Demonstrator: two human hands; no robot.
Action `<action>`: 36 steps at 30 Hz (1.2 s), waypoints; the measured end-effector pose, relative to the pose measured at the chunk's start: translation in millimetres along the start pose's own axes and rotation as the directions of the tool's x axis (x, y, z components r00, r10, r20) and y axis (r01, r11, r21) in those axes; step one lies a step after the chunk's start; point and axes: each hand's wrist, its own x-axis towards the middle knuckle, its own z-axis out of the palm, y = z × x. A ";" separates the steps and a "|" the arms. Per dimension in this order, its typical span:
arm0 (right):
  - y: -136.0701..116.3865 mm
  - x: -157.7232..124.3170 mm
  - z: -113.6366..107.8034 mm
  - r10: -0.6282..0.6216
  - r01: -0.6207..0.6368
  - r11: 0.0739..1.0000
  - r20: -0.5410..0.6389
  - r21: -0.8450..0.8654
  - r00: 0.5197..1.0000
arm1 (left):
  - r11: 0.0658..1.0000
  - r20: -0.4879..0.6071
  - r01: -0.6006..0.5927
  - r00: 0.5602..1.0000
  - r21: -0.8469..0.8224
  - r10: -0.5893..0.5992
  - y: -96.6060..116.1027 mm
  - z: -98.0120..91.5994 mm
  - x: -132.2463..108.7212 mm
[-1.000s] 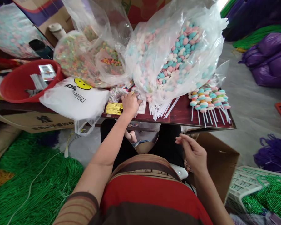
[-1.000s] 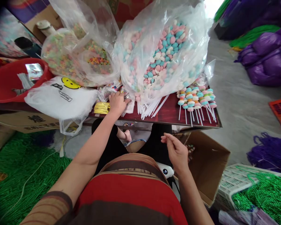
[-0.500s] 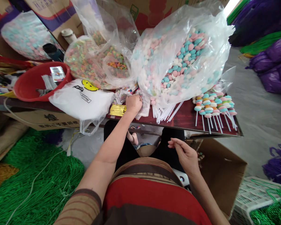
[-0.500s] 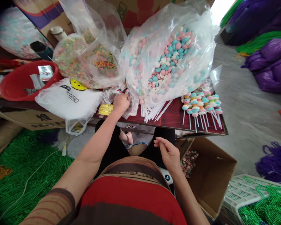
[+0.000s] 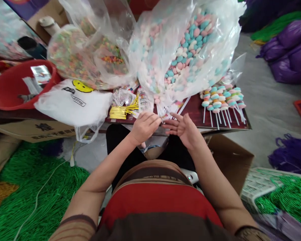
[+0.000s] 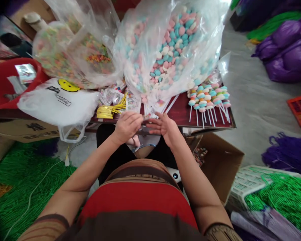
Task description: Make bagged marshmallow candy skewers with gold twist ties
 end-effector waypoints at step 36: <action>23.4 -24.9 0.0 -0.527 0.303 0.719 -0.207 -0.626 0.824 | 0.069 0.576 0.735 0.583 -0.675 -0.573 50.5 -14.3 8.9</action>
